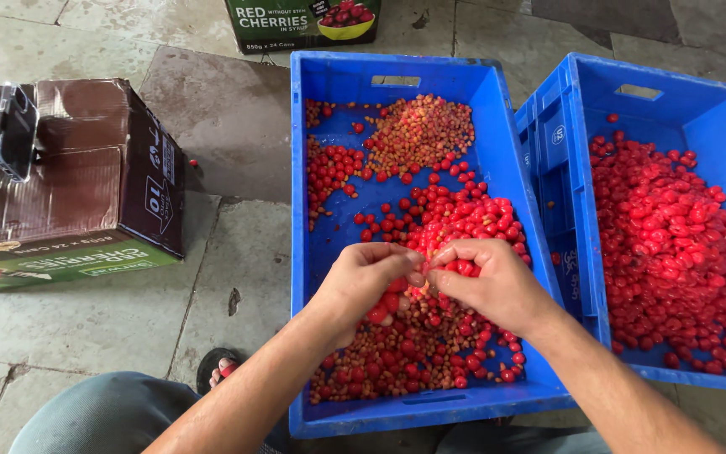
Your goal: The person sits on the floor and removes pits from red cherries by hand, placing the pitted fruit into one blue crate and the pits into another. The process is repeated continuously throughout the clip.
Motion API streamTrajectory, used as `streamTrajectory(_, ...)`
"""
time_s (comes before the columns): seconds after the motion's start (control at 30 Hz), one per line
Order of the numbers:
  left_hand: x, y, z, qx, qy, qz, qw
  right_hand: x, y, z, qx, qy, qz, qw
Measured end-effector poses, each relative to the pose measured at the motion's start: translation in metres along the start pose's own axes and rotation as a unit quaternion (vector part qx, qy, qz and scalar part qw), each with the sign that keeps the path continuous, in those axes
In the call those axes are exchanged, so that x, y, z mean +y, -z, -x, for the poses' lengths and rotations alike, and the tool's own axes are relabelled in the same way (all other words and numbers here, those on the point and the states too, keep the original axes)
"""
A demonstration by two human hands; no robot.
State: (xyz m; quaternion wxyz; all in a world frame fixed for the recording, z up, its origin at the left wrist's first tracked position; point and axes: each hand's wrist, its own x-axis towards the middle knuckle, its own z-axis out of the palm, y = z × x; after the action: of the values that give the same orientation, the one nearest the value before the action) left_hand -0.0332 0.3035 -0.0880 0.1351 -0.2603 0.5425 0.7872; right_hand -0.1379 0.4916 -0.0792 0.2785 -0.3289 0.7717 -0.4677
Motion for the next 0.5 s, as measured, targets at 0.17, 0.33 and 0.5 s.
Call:
streamTrajectory(0.17, -0.0029, -0.0008, 0.0012, -0.025, -0.024, -0.002, 0.999, 0.0054, 0.0012, 0.0042, -0.019, -0.05, -0.095, 0.994)
streamTrajectory(0.33, -0.0067, 0.0012, -0.0031, 0.01, -0.024, 0.004, 1.0, 0.0045, 0.0064, 0.0013, 0.005, -0.12, -0.213, 0.97)
streamTrajectory(0.5, -0.0022, -0.0002, -0.0023, -0.036, -0.018, 0.005, 0.999, 0.0005, 0.0063, 0.0004, -0.016, -0.135, -0.251, 0.959)
